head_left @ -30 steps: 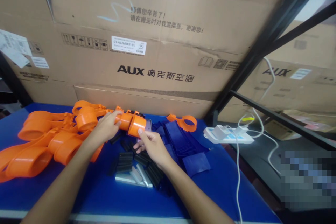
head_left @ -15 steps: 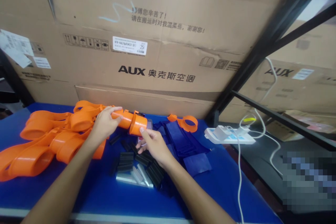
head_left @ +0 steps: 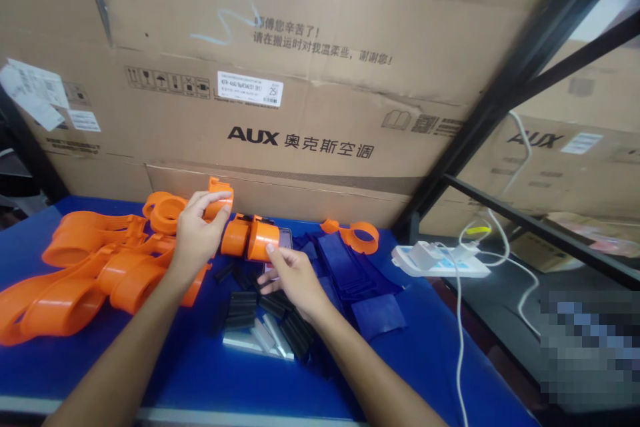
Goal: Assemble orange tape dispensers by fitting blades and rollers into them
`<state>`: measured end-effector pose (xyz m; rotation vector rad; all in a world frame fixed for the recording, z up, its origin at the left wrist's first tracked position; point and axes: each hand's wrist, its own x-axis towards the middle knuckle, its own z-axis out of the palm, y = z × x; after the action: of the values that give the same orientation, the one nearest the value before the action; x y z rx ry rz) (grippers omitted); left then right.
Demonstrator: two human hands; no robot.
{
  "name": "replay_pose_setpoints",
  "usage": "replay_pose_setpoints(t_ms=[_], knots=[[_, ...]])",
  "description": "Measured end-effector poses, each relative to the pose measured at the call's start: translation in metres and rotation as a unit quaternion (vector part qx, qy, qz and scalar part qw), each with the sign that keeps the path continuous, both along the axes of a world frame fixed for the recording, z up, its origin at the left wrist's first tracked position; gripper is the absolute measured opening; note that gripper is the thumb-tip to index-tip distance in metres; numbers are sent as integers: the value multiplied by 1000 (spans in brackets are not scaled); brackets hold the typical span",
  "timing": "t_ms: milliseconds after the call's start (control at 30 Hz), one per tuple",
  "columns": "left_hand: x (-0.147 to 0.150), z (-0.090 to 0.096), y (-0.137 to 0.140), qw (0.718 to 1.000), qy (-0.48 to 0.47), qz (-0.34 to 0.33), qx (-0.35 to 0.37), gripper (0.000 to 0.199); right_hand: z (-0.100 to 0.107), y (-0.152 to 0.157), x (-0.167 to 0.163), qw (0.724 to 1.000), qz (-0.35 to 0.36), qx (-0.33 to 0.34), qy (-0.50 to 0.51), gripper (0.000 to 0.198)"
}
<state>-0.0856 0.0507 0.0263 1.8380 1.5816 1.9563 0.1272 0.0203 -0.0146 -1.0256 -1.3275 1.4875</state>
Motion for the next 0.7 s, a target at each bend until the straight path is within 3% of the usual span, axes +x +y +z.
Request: replay_pose_setpoints(t_ms=[367,533,700], knots=[[6,-3,0,1000,-11,-22,12,23,-9,11,-9,999,30,9,-30,54],[13,-4,-4,999,-6,-26,26,23,-15,21,-14,998,64,7,8,39],[20,-6,-7,999,0,-38,34,24,-19,24,-11,998,52,-32,28,32]])
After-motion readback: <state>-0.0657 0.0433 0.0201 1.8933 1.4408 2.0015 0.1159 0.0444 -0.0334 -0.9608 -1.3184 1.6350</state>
